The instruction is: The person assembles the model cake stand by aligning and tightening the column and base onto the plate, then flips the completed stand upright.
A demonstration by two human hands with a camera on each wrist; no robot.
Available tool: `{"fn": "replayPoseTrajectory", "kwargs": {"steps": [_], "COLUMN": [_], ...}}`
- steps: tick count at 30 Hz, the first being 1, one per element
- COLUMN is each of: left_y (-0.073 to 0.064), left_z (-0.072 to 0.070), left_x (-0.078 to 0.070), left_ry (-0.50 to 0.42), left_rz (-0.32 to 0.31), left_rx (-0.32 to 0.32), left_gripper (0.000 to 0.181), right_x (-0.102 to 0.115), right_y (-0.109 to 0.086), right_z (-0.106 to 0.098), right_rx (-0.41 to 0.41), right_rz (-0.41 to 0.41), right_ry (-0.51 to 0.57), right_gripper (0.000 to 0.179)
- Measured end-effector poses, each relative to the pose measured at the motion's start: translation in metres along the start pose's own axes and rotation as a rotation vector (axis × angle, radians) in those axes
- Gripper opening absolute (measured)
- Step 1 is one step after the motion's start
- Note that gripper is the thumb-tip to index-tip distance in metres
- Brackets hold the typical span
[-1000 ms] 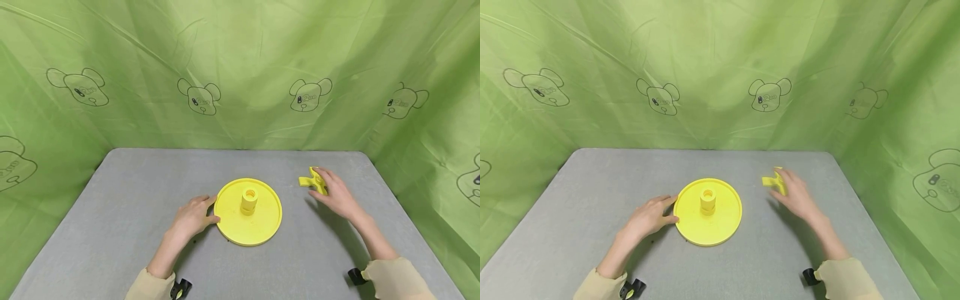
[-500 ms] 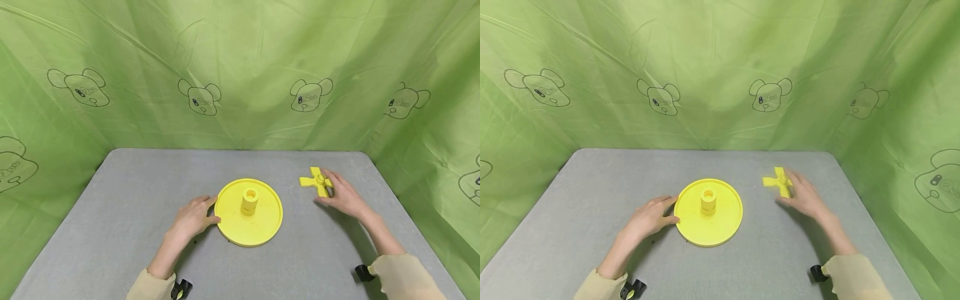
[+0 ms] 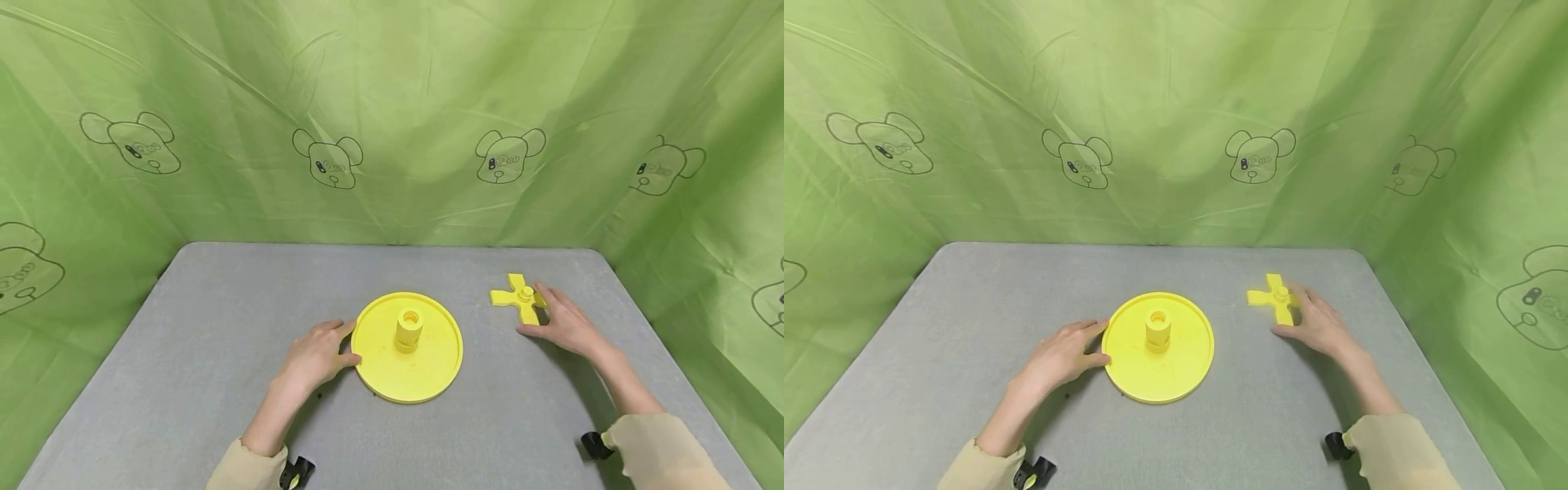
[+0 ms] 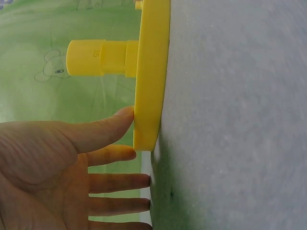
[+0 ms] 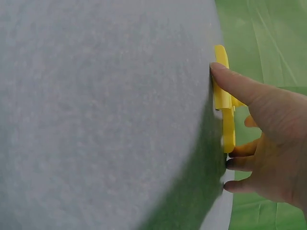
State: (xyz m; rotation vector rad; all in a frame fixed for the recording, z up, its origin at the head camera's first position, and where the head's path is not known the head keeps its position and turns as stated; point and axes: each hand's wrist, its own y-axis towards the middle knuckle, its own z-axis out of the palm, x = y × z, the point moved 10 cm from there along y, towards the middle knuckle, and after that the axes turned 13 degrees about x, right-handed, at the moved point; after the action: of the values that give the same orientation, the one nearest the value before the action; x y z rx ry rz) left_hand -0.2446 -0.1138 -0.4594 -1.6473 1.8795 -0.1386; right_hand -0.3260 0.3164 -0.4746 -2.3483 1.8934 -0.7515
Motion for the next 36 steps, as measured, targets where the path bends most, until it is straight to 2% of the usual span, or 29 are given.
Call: {"fn": "replayPoseTrajectory", "kwargs": {"steps": [7, 16, 21, 29, 36], "left_y": [0.000, 0.000, 0.001, 0.000, -0.001], "left_z": [0.000, 0.001, 0.001, 0.000, 0.000], "left_x": [0.001, 0.001, 0.001, 0.000, 0.000], "left_ry": [-0.007, -0.007, -0.012, -0.008, -0.006], "left_rz": [0.000, -0.001, -0.006, 0.005, 0.009], "left_rx": [0.000, 0.000, 0.006, -0.007, -0.014], "left_gripper": [0.071, 0.071, 0.071, 0.071, 0.071], "right_x": [-0.002, -0.006, -0.003, 0.012, 0.023], "right_y": [0.002, -0.002, -0.003, -0.004, -0.008], "right_z": [0.000, -0.008, -0.019, -0.038, -0.049], "right_rx": [-0.012, -0.050, -0.121, -0.241, -0.306], "right_rz": [0.021, 0.052, 0.040, -0.035, -0.063], "right_ry": [-0.001, 0.077, 0.098, 0.171, 0.223], "right_gripper": [0.116, 0.123, 0.122, 0.120, 0.115]}}
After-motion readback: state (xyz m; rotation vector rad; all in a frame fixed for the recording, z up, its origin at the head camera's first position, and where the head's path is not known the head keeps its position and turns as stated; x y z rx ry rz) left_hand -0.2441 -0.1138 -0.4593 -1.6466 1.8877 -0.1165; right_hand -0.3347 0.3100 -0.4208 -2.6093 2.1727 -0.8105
